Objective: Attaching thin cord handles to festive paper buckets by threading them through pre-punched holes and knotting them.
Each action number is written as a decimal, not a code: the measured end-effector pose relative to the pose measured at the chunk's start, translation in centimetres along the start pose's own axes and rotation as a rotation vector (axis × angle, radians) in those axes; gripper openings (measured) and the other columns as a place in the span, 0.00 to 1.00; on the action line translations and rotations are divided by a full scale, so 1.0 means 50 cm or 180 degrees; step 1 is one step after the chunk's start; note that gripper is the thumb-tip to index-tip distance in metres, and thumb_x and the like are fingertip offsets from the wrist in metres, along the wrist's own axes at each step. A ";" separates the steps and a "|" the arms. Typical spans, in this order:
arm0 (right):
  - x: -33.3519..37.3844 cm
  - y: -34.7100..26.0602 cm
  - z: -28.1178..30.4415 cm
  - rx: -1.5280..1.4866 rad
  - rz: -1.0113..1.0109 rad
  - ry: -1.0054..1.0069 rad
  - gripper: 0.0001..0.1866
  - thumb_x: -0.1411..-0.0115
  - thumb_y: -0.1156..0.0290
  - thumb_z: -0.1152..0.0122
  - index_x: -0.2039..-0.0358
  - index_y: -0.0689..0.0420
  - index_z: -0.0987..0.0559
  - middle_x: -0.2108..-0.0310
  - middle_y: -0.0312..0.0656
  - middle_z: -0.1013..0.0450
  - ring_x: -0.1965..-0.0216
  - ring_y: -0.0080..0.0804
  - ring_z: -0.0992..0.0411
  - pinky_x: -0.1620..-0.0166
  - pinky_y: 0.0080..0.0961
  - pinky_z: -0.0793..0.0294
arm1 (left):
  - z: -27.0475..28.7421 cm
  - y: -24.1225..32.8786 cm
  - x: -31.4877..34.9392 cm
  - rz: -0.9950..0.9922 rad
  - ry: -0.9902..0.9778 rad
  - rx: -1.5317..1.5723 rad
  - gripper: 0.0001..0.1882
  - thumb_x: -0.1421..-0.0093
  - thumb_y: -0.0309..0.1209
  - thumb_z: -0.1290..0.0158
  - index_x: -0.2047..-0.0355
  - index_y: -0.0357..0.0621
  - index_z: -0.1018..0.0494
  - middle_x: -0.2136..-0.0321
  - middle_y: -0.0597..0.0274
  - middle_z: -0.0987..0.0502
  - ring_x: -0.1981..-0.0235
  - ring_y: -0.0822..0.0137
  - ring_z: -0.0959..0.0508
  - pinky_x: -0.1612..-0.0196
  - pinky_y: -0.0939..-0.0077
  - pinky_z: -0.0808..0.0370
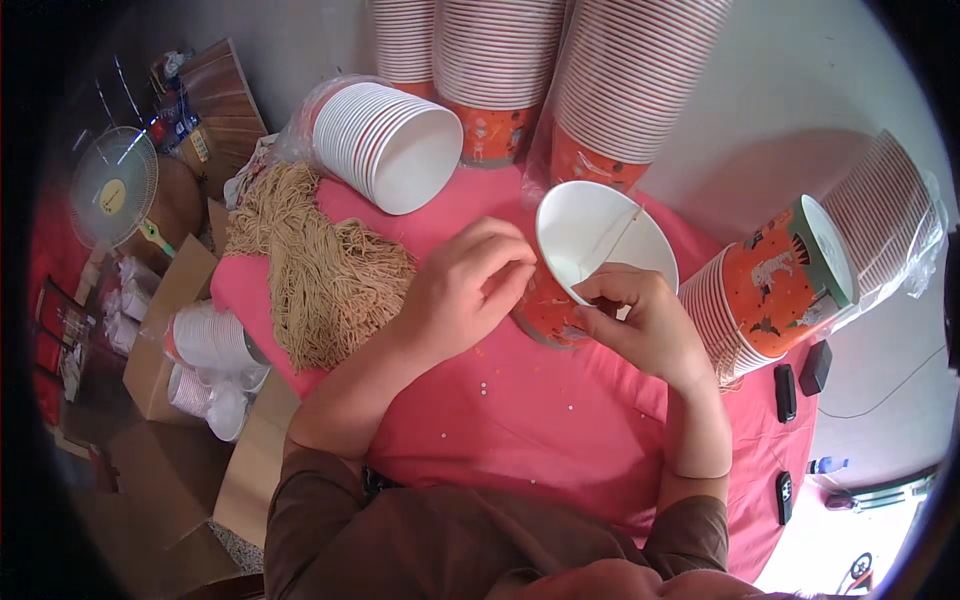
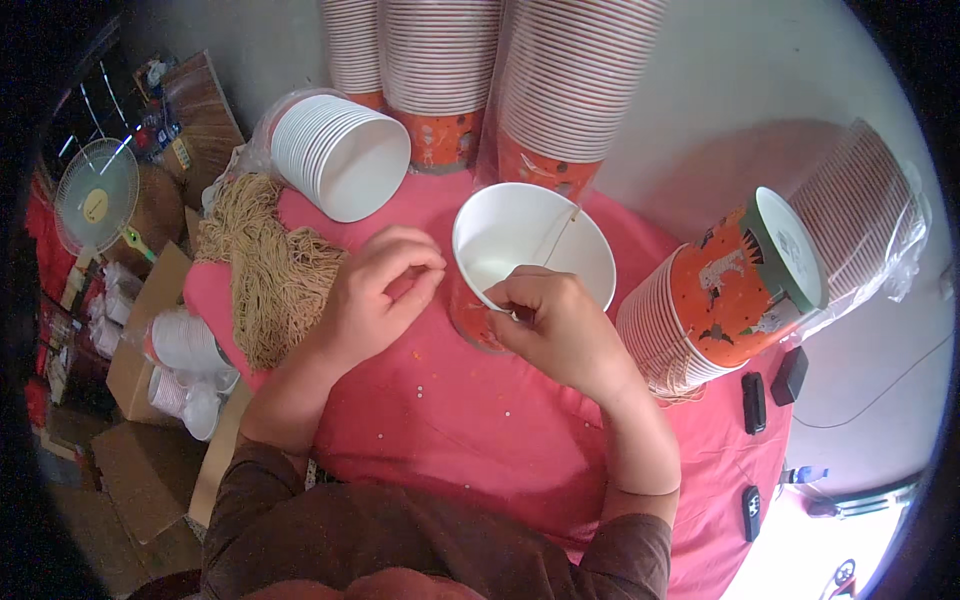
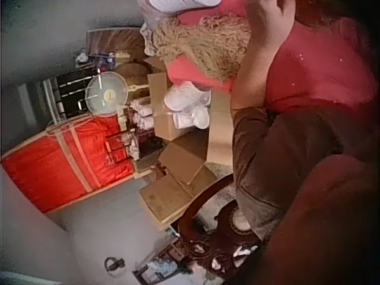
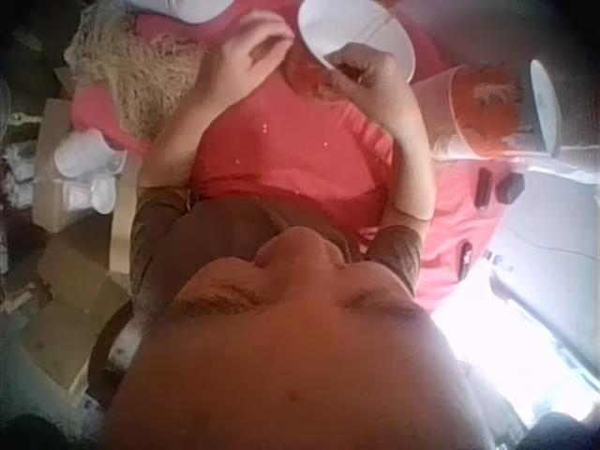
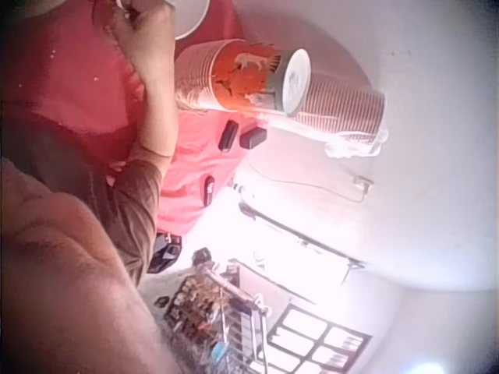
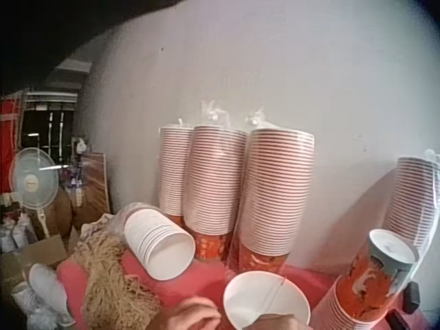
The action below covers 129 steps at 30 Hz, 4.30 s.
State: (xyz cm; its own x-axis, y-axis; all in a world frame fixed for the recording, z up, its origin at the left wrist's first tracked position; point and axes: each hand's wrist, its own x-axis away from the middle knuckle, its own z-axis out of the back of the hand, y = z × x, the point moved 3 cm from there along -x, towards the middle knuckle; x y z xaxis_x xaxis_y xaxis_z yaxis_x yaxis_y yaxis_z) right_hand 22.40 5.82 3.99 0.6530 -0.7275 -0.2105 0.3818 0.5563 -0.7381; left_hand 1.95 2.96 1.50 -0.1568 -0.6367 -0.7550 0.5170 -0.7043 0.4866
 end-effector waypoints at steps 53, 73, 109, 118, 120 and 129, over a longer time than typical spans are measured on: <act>0.005 -0.038 -0.010 0.0192 0.1162 0.0630 0.14 0.43 0.83 0.40 0.55 0.62 0.23 0.70 0.47 0.25 0.71 0.44 0.23 0.67 0.34 0.25 | -0.047 0.020 0.035 0.1999 -0.0510 0.1861 0.05 0.36 0.25 0.45 0.63 0.36 0.23 0.80 0.67 0.23 0.82 0.82 0.27 0.80 0.86 0.33; -0.007 -0.028 0.013 0.0175 0.1514 0.1042 0.11 0.44 0.84 0.38 0.60 0.62 0.21 0.67 0.43 0.25 0.72 0.32 0.24 0.70 0.25 0.25 | -0.054 -0.006 0.031 0.2298 -0.0821 0.2990 0.06 0.33 0.26 0.49 0.61 0.34 0.26 0.82 0.64 0.26 0.87 0.75 0.28 0.84 0.82 0.32; 0.003 -0.042 0.016 0.0700 0.1496 0.0695 0.05 0.48 0.79 0.36 0.71 0.60 0.24 0.73 0.43 0.26 0.72 0.44 0.26 0.69 0.35 0.28 | -0.045 -0.001 0.030 0.2048 -0.0892 0.3050 0.07 0.34 0.26 0.46 0.59 0.35 0.24 0.73 0.66 0.23 0.76 0.82 0.29 0.76 0.88 0.35; -0.007 -0.030 0.002 0.0611 0.1548 0.0786 0.05 0.48 0.76 0.34 0.69 0.59 0.20 0.70 0.42 0.25 0.72 0.43 0.25 0.68 0.36 0.27 | -0.050 0.003 0.036 0.1868 -0.0784 0.2991 0.08 0.35 0.23 0.46 0.58 0.32 0.24 0.68 0.66 0.22 0.67 0.80 0.24 0.63 0.83 0.24; -0.008 -0.028 0.001 0.0631 0.1561 0.0778 0.05 0.48 0.76 0.33 0.69 0.58 0.20 0.70 0.42 0.25 0.72 0.43 0.25 0.68 0.36 0.27 | -0.051 0.002 0.037 0.1894 -0.0768 0.2975 0.08 0.35 0.23 0.45 0.57 0.32 0.24 0.68 0.65 0.21 0.68 0.80 0.25 0.64 0.84 0.26; -0.008 -0.028 -0.007 0.0807 0.1674 0.0820 0.07 0.49 0.73 0.32 0.68 0.58 0.19 0.70 0.41 0.25 0.74 0.41 0.27 0.69 0.35 0.27 | -0.047 0.006 0.033 0.1857 -0.0842 0.3178 0.09 0.35 0.22 0.46 0.56 0.30 0.25 0.65 0.63 0.21 0.63 0.77 0.21 0.60 0.81 0.21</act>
State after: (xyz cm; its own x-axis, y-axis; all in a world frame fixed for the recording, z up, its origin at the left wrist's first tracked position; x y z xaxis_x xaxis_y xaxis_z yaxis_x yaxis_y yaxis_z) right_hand 21.38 5.22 4.89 0.6292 -0.3870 -0.6741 0.2166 0.9202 -0.3261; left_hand 3.83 2.45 -0.63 -0.3449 -0.9053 -0.2479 -0.2988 -0.1445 0.9433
